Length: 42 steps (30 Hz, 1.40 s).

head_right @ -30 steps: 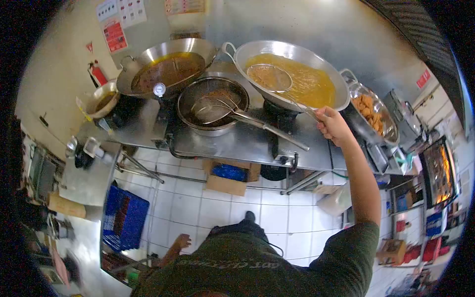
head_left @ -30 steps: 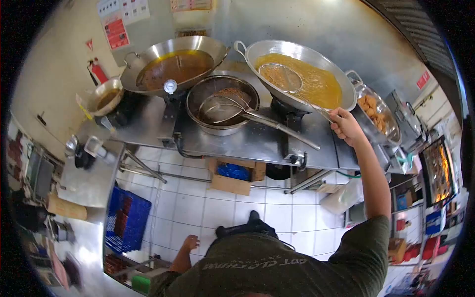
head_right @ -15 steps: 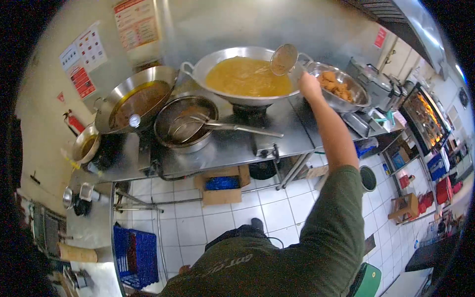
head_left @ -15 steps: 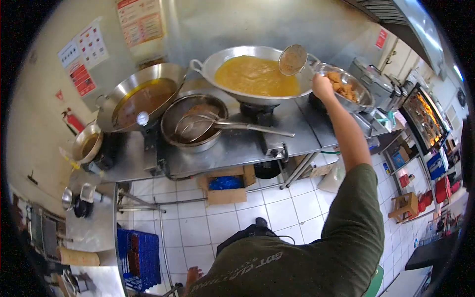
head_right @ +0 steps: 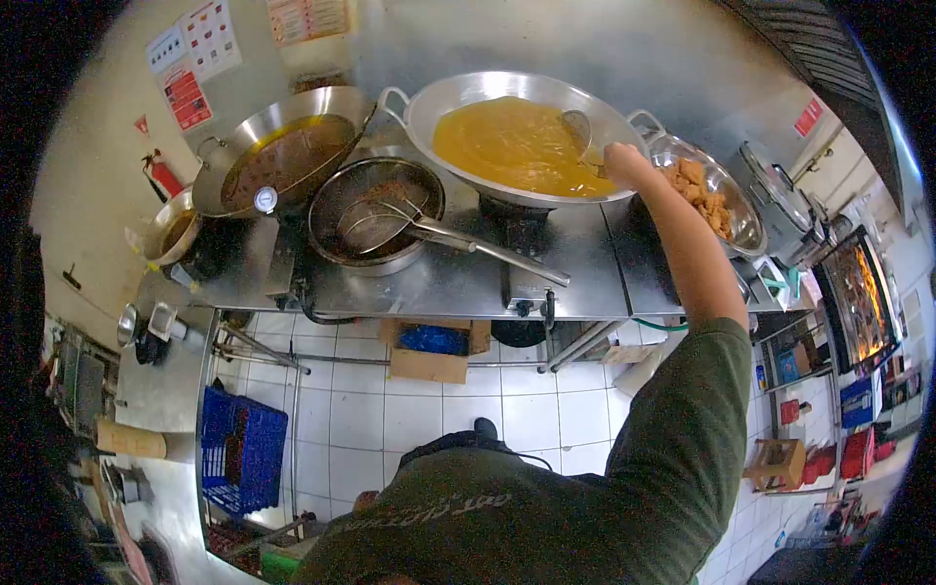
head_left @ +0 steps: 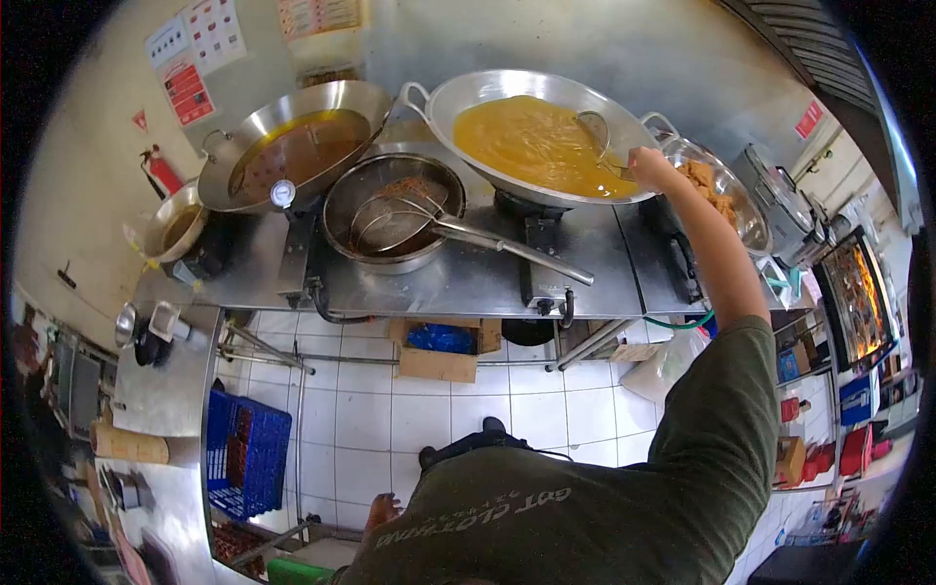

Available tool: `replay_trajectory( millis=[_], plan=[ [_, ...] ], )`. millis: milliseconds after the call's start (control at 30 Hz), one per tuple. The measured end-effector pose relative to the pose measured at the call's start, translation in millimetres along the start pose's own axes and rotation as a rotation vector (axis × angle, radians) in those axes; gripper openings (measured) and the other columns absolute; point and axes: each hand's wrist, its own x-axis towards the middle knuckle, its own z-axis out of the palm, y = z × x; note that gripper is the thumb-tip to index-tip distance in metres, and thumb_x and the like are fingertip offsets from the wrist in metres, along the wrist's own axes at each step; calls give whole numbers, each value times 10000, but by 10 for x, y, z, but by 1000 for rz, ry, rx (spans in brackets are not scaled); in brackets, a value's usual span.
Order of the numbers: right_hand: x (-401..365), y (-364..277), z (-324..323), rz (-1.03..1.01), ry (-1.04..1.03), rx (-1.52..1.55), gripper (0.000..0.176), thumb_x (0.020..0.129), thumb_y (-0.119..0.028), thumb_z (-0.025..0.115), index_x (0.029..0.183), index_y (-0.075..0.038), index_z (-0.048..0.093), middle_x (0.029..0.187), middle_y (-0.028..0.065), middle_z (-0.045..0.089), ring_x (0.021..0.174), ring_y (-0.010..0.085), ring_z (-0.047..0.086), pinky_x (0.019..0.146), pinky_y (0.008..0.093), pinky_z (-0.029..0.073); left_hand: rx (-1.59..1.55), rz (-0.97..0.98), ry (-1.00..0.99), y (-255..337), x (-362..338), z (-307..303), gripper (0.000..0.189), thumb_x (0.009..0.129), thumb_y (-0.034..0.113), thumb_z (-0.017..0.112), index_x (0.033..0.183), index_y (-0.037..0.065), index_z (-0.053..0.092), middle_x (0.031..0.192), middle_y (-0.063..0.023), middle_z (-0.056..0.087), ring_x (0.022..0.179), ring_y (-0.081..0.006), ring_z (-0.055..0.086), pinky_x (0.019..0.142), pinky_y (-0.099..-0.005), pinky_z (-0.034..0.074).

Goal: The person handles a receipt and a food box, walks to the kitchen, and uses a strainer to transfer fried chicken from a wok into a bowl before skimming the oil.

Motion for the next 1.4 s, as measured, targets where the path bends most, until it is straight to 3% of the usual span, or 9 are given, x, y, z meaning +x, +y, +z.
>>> replay_trajectory(
  millis=[67, 200, 300, 400, 467, 700, 900, 1133, 1400],
  plan=[
    [41, -79, -74, 12, -20, 100, 247, 819, -235, 653, 936, -18, 670, 801, 204, 687, 791, 360, 682, 689, 426, 535, 277, -33, 163, 73, 6, 252, 404, 947, 307, 541, 1248, 47, 472, 1011, -148, 659, 806, -299, 649, 606, -414, 537],
    [49, -368, -184, 84, -103, 398, 209, 858, -190, 611, 960, -10, 644, 719, 139, 671, 640, 253, 672, 574, 363, 507, 361, -5, 199, 59, 168, 501, 373, 958, 288, 504, 1227, 31, 484, 1013, -174, 655, 707, -273, 659, 522, -380, 526],
    [-4, -563, -231, 61, -123, 661, 172, 893, -172, 569, 956, -18, 610, 635, 57, 607, 512, 139, 579, 468, 298, 436, 299, -32, 61, 134, 189, 460, 353, 956, 284, 500, 1212, 40, 500, 1038, -176, 656, 688, -269, 660, 502, -372, 515],
    [-142, -827, -417, 150, -138, 790, 138, 922, -167, 550, 961, -39, 585, 607, 19, 541, 455, 78, 462, 390, 245, 326, 590, 108, 69, 352, -47, 409, 352, 949, 293, 494, 1201, 47, 506, 1012, -169, 655, 659, -260, 650, 492, -371, 499],
    [-279, -1005, -572, 219, -165, 929, 125, 930, -171, 552, 963, -52, 575, 614, 14, 529, 443, 66, 418, 371, 230, 279, 404, -23, 191, 311, 79, 281, 350, 938, 297, 498, 1194, 58, 505, 989, -162, 656, 638, -250, 638, 488, -361, 486],
    [-651, -1374, -508, 318, -153, 1313, 93, 962, -179, 531, 975, -88, 512, 633, 6, 491, 435, 39, 353, 358, 204, 203, -102, -229, -169, 768, 270, -632, 309, 966, 272, 459, 1196, 71, 510, 1078, -150, 644, 674, -258, 635, 466, -381, 440],
    [-1080, -1797, -438, 461, -71, 1425, 89, 968, -182, 536, 983, -99, 506, 657, 17, 495, 436, 37, 336, 354, 207, 194, 685, -230, 142, 1093, 399, -696, 336, 977, 275, 434, 1218, 51, 504, 1142, -145, 627, 772, -270, 636, 468, -333, 423],
    [-1304, -1947, -486, 553, -27, 1462, 82, 979, -165, 511, 1025, -98, 508, 665, 21, 497, 439, 41, 325, 356, 209, 199, 742, -57, 103, 1834, 303, -324, 399, 956, 297, 474, 1237, 15, 482, 1105, -157, 631, 740, -252, 638, 509, -326, 466],
    [-1329, -2155, -759, 542, -38, 1377, 129, 981, -162, 501, 1070, -70, 513, 659, 23, 492, 443, 43, 330, 361, 203, 222, 764, 68, 14, 1813, 379, 48, 402, 948, 321, 504, 1239, 43, 488, 1059, -129, 654, 736, -235, 660, 546, -337, 494]
  ],
)
